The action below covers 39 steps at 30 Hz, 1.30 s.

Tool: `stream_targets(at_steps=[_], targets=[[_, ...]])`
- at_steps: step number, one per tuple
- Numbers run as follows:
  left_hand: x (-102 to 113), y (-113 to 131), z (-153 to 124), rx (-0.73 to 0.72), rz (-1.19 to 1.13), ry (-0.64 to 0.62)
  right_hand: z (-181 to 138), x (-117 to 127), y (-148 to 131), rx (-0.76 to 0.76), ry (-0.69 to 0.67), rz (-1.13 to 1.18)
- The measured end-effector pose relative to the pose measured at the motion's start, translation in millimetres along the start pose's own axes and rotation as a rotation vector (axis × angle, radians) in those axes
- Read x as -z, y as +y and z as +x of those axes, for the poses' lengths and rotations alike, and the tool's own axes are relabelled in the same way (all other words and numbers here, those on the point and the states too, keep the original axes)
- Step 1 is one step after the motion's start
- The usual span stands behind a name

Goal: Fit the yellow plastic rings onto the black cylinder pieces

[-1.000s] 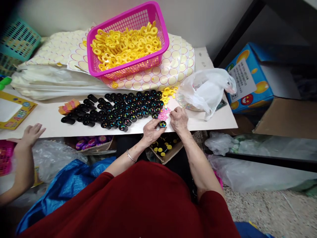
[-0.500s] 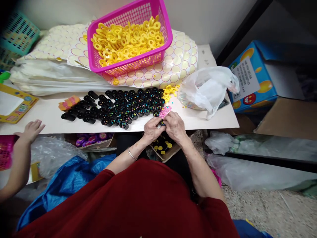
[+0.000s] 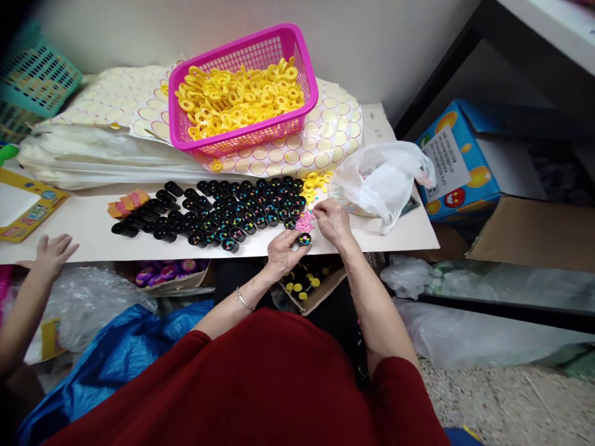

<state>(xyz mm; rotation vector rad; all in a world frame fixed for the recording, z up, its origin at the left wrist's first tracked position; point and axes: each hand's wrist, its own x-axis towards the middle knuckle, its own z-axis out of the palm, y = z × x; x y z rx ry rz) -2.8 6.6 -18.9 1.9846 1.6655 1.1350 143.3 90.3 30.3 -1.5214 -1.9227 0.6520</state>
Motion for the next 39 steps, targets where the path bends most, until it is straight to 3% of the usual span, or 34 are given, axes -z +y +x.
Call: stream_targets(at_steps=[3, 6, 13, 16, 20, 27, 39], targets=[[0.6, 2.4, 1.1, 0.008, 0.014, 0.021, 26.2, -11.3, 4.7, -0.131, 0.065, -0.159], [0.7, 3.0, 1.4, 0.001, 0.011, 0.022, 39.7, -22.0, 2.4, -0.226, 0.038, -0.229], [3.8, 3.0, 2.2, 0.004, -0.006, -0.004, 44.5, -24.1, 0.4, -0.259, 0.042, -0.167], [2.9, 1.8, 1.8, 0.006, -0.036, -0.006, 35.1, -15.8, 4.0, -0.179, 0.113, -0.126], [-0.2, -1.1, 0.5, 0.019, -0.077, -0.011, -2.0, -4.0, 5.8, 0.057, 0.208, -0.137], [2.5, 0.9, -0.1, 0.036, -0.056, -0.051, -68.2, 3.8, -4.8, 0.31, 0.091, -0.365], [7.0, 5.7, 1.4, 0.087, -0.088, -0.111, -76.9, -0.1, 4.0, 0.697, 0.119, -0.548]])
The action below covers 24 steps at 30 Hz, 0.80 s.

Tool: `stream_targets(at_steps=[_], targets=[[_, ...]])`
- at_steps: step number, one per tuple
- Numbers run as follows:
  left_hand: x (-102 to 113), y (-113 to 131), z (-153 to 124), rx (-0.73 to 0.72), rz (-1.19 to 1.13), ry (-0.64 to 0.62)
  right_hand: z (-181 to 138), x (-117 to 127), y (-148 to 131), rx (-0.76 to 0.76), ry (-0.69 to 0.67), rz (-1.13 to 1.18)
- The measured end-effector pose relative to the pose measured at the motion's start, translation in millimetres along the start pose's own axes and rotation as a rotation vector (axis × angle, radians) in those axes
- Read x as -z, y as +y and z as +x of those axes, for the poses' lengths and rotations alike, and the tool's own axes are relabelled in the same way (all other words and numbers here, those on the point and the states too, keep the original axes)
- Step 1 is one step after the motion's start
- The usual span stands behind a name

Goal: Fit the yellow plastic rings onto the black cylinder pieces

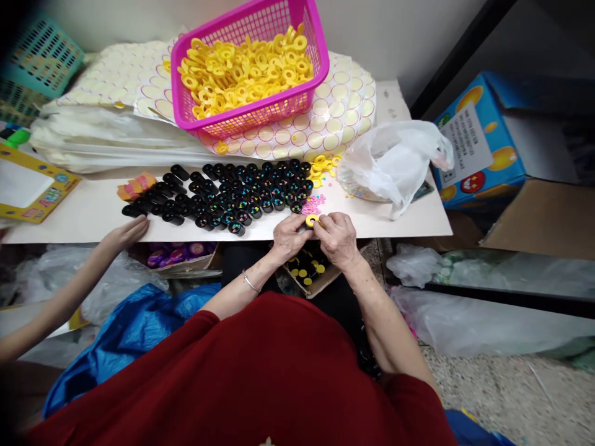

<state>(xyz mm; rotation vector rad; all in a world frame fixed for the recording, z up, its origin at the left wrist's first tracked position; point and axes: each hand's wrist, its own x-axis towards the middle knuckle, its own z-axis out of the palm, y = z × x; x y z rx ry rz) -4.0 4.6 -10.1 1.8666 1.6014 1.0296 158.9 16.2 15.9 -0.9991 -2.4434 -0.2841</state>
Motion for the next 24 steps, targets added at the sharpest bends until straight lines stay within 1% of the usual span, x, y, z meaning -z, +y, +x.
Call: stream_targets(at_steps=[3, 7, 11, 14, 17, 19, 21, 24], targets=[[0.9, 1.7, 0.5, 0.019, -0.022, 0.006, -0.4, 0.9, -2.3, 0.033, 0.024, -0.008], [0.9, -4.4, -1.2, -0.021, -0.109, 0.018, 0.1, 4.0, -5.2, 0.019, 0.025, 0.073], [1.7, -10.8, -3.2, -0.047, -0.309, 0.091, 1.1, 5.4, -7.8, -0.027, 0.034, 0.171], [2.8, -6.6, -0.9, 0.001, -0.47, 0.118, 1.1, 1.4, -9.8, -0.099, 0.06, 0.212], [1.6, 2.6, 4.3, 0.092, -0.549, 0.085, 0.3, -7.5, -11.9, -0.22, 0.098, 0.331], [-0.5, 7.7, 7.5, 0.126, -0.559, 0.066, 0.0, -13.8, -14.5, -0.335, 0.162, 0.486], [-2.8, 10.8, 9.3, 0.164, -0.56, 0.063, 0.4, -18.3, -18.8, -0.49, 0.233, 0.678], [-5.2, 13.1, 9.2, 0.22, -0.537, 0.069, 2.7, -21.5, -27.7, -0.813, 0.34, 0.931]])
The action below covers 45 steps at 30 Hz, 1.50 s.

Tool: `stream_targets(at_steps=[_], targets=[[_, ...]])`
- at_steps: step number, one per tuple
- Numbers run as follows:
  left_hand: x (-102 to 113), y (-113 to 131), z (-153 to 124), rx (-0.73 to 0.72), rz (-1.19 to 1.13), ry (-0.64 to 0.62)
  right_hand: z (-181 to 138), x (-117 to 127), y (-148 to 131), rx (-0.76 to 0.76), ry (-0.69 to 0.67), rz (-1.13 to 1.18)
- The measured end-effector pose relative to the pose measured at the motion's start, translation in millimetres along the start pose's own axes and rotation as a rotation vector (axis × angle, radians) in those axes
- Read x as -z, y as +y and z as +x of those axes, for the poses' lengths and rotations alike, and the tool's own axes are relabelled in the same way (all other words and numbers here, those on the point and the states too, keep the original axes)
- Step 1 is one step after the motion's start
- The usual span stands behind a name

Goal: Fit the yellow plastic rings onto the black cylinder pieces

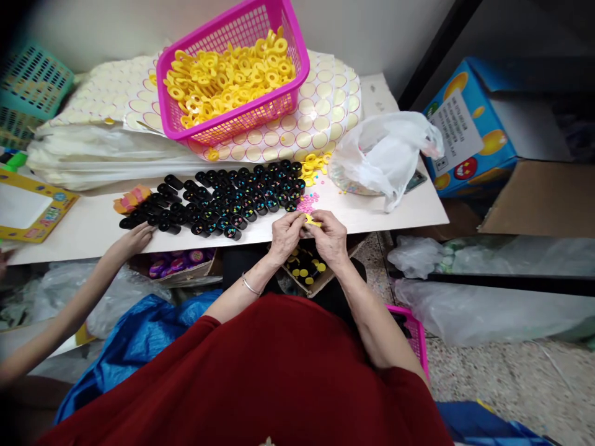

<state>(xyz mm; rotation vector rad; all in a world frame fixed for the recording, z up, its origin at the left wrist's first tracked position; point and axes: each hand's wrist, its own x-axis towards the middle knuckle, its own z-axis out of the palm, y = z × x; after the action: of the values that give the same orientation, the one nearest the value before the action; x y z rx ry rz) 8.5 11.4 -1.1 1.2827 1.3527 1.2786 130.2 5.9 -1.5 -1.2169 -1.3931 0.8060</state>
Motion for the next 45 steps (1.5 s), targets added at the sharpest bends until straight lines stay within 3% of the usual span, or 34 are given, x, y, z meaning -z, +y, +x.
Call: stream_targets(at_steps=[3, 7, 12, 17, 23, 29, 34, 39, 45], targets=[[-2.3, 0.0, -1.6, 0.004, 0.039, 0.034, -4.0, -8.8, -4.3, -0.293, 0.152, 0.202], [-5.6, -2.1, -2.4, 0.006, 0.034, 0.064, -4.6, -19.7, -11.0, -0.489, 0.122, 0.325], [-5.0, -8.2, -2.1, 0.057, -0.052, 0.025, -2.0, -25.9, -15.8, -0.52, 0.149, 0.295], [-4.3, -7.3, -2.9, 0.204, -0.139, -0.037, 1.2, -26.0, -14.8, -0.58, 0.172, 0.325], [-13.1, 0.5, -3.0, 0.308, -0.182, 0.019, 8.8, -25.8, -17.7, -0.642, 0.159, 0.365], [-17.3, -1.7, -7.4, 0.21, -0.168, 0.064, 6.0, -26.0, -18.3, -0.557, 0.144, 0.329], [-25.6, -4.4, -14.9, 0.118, -0.124, 0.145, 17.3, -17.7, -7.7, -0.554, 0.241, 0.273], [-27.0, -2.7, -12.7, 0.194, -0.165, 0.151, 24.0, -8.1, -9.5, -0.525, 0.17, 0.219], [-21.5, -2.5, -9.1, 0.198, -0.148, 0.158, 8.5, -10.4, -16.2, -0.536, 0.146, 0.23]])
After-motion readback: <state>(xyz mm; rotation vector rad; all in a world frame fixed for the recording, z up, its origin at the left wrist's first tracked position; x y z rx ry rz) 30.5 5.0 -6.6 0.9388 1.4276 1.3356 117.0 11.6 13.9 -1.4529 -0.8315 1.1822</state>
